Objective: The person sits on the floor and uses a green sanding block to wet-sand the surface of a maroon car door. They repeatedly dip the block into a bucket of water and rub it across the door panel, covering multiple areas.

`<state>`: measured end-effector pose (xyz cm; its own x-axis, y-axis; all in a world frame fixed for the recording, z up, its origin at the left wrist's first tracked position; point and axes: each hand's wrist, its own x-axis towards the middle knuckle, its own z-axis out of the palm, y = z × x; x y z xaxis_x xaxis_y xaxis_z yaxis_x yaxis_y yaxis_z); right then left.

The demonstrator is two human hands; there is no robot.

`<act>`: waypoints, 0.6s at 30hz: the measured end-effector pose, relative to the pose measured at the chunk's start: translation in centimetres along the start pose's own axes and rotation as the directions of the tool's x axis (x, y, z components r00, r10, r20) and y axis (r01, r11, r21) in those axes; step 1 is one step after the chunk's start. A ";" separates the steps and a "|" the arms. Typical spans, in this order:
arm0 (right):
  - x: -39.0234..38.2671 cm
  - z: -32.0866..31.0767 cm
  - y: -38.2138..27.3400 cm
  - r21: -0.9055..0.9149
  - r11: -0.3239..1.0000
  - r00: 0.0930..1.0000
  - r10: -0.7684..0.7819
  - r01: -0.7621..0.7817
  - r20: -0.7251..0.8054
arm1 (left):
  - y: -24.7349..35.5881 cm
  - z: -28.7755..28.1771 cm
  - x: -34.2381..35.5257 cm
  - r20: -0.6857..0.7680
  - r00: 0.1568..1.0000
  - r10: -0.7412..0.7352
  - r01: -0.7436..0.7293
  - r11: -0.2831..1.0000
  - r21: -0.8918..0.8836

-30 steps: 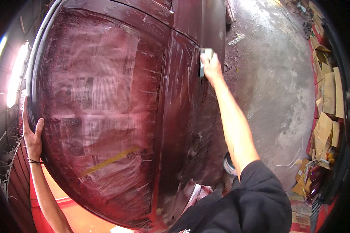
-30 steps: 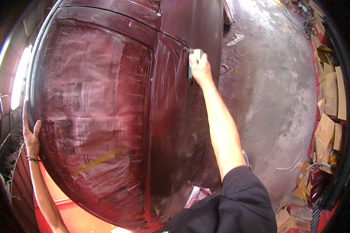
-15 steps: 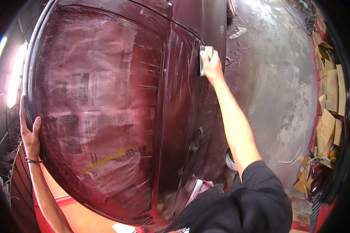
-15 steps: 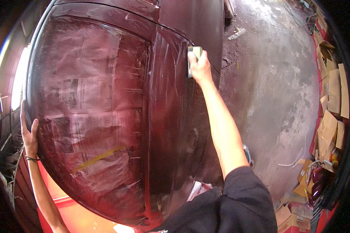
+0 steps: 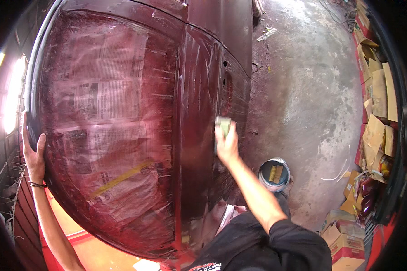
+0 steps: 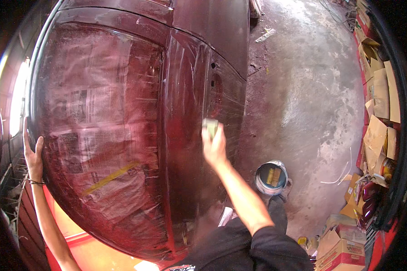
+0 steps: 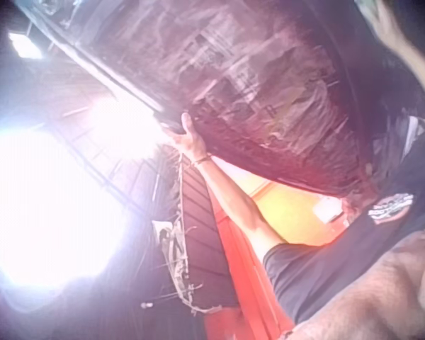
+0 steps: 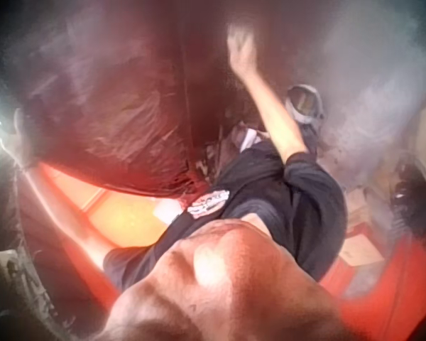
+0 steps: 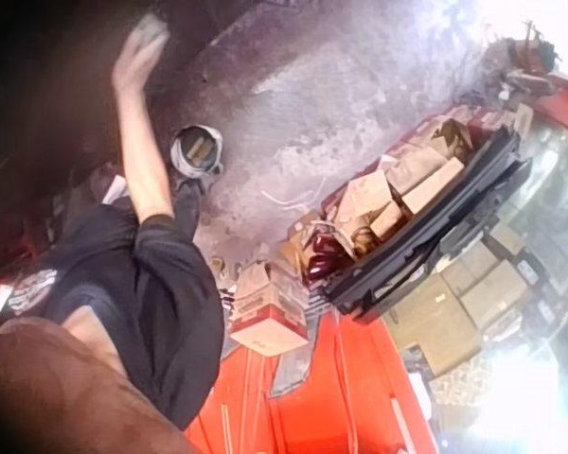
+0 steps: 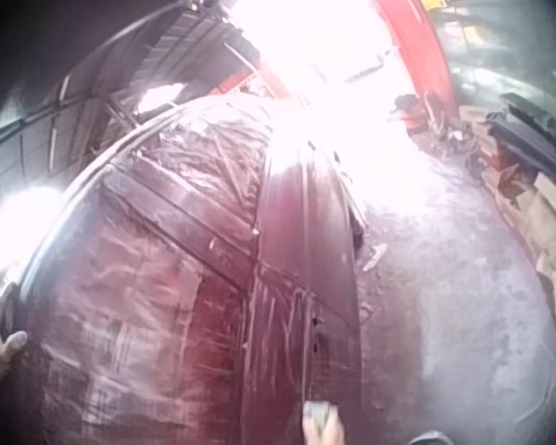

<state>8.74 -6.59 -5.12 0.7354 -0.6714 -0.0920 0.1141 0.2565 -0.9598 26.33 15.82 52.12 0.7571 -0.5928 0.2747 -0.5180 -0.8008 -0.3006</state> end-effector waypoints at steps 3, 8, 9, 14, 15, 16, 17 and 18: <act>15.4 -0.4 -0.7 -0.089 0.995 0.997 -0.055 0.050 -0.063 | 0.7 -0.3 1.9 -0.008 0.997 0.081 -0.081 0.997 -0.015; 13.1 -0.8 -0.6 -0.159 0.987 0.999 -0.017 0.011 -0.036 | -1.2 0.3 1.3 -0.019 0.999 0.042 -0.042 0.999 -0.010; 9.1 -0.3 -0.1 -0.089 0.996 0.999 -0.020 0.017 -0.030 | -1.2 0.5 1.1 -0.034 0.998 0.048 -0.047 0.999 0.008; -11.9 -0.2 1.2 -0.053 0.984 0.985 0.173 -0.172 0.015 | -1.9 0.4 0.7 -0.039 0.998 0.058 -0.057 0.998 0.024; -11.6 -0.3 1.3 -0.050 0.987 0.987 0.154 -0.152 0.040 | -1.8 0.3 0.7 -0.039 0.997 0.069 -0.068 0.997 0.041; -9.3 0.1 1.6 -0.016 0.992 0.992 0.126 -0.126 0.017 | -1.7 0.2 0.5 -0.041 0.996 0.080 -0.078 0.995 0.059; -5.4 0.4 0.9 -0.040 0.996 0.997 0.076 -0.077 -0.018 | -1.9 0.3 0.4 -0.040 0.995 0.094 -0.090 0.993 0.072; -0.4 0.6 2.0 -0.010 1.000 1.000 -0.025 0.025 -0.014 | -1.9 0.0 0.8 -0.035 0.995 0.090 -0.087 0.993 0.077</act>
<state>9.07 -5.36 -6.79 0.7232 -0.6869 -0.0718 0.1257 0.2332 -0.9643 27.89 16.84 52.90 0.6931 -0.6650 0.2783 -0.5499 -0.7373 -0.3924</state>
